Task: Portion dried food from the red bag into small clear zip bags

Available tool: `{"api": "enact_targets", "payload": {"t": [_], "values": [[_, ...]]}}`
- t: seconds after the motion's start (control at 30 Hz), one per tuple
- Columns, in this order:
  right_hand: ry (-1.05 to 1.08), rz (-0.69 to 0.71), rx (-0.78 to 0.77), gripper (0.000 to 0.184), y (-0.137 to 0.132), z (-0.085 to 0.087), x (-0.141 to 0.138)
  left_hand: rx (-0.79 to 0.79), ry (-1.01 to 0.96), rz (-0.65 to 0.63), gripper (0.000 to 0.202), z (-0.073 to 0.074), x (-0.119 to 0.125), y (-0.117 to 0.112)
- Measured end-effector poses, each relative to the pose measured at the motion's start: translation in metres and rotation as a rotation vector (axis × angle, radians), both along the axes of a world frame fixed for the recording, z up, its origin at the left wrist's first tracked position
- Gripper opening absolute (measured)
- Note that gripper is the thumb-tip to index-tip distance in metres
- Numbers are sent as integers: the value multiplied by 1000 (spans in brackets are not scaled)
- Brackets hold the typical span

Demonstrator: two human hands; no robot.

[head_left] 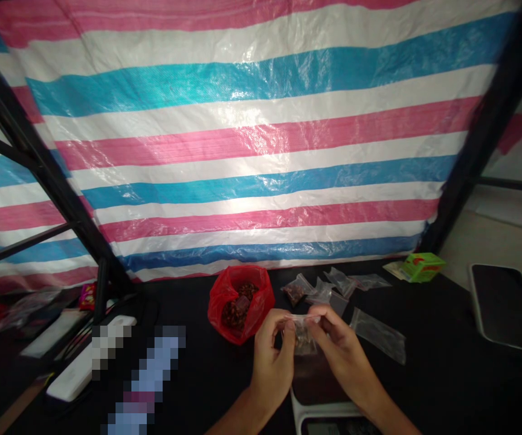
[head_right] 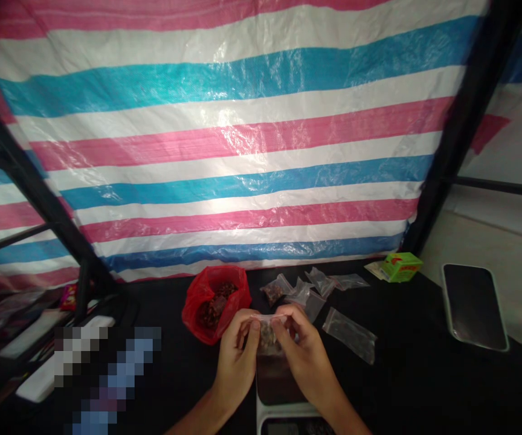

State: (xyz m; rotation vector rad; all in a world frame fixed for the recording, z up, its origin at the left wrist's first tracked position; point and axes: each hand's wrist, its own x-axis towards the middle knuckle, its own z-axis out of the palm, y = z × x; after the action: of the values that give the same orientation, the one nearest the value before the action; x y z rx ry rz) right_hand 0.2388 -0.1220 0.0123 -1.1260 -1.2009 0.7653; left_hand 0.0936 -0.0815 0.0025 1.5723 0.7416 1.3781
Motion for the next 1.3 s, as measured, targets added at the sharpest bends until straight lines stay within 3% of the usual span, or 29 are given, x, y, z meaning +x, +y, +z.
{"api": "enact_targets", "payload": {"t": [0.17, 0.47, 0.63, 0.83, 1.07, 1.3], "values": [[-141, -33, 54, 22, -2, 10, -4, 55, 23, 15, 20, 3, -1, -1], [-202, 6, 2, 24, -5, 9, -6, 212, 65, 51, 13, 15, -5, 2], [-215, -7, 30, 22, -9, 17, -4, 264, 105, 16, 14, 24, -11, 1], [-241, 47, 68, 14, -9, 19, -1, 194, 12, -77, 19, 23, -15, 1], [-296, -50, 36, 20, -4, 12, 3, 69, -6, -55, 24, 17, -11, 4], [-284, -86, 62, 25, -9, 21, -5, -21, 6, -49, 28, 19, -9, 5]]}}
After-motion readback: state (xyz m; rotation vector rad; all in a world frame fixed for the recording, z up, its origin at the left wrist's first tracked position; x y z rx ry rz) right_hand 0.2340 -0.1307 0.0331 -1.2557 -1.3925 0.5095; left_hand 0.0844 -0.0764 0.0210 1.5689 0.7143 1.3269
